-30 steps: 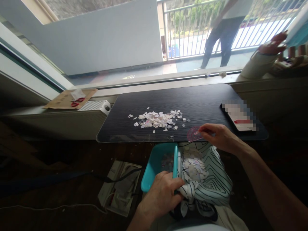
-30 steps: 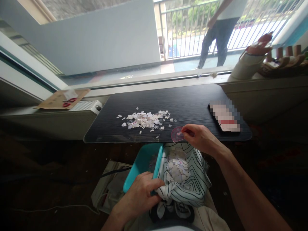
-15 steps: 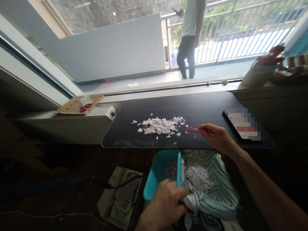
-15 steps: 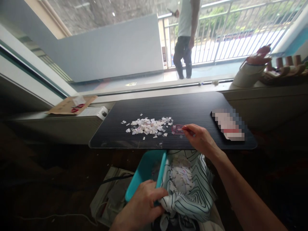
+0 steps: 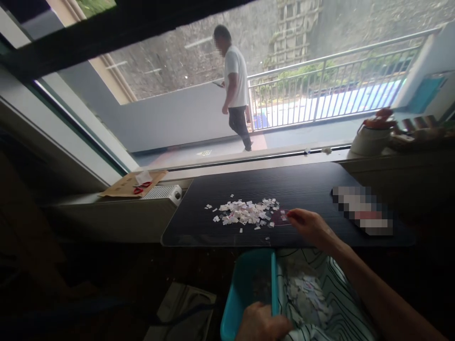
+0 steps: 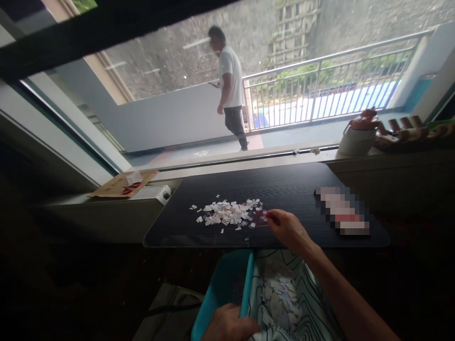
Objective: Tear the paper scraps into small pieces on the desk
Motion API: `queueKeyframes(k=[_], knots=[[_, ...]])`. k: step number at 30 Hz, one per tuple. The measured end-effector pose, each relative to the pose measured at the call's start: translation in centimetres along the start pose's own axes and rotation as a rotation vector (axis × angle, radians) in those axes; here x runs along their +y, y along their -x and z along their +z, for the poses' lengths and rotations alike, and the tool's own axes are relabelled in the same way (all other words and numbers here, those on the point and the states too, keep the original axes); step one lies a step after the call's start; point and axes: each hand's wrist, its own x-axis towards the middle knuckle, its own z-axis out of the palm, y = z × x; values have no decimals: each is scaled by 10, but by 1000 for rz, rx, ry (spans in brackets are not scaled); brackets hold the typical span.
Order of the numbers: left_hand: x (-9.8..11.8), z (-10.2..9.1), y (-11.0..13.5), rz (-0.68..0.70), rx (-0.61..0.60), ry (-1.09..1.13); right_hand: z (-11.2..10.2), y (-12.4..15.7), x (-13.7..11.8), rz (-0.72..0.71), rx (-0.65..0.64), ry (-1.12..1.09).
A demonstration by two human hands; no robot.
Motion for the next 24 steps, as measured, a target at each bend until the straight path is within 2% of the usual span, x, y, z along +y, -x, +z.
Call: queueKeyframes(k=[5, 10, 14, 20, 24], knots=[[2, 7, 3, -73, 3, 25, -2, 0, -8, -14, 37, 43], [3, 18, 4, -147, -5, -10, -2, 1, -15, -50, -2, 111], [7, 18, 11, -141, 42, -21, -5, 5, -15, -42, 28, 206], [10, 21, 17, -115, 96, -78, -3, 9, -15, -60, 30, 182], [9, 23, 15, -116, 88, -134, -7, 14, -4, -40, 107, 93]])
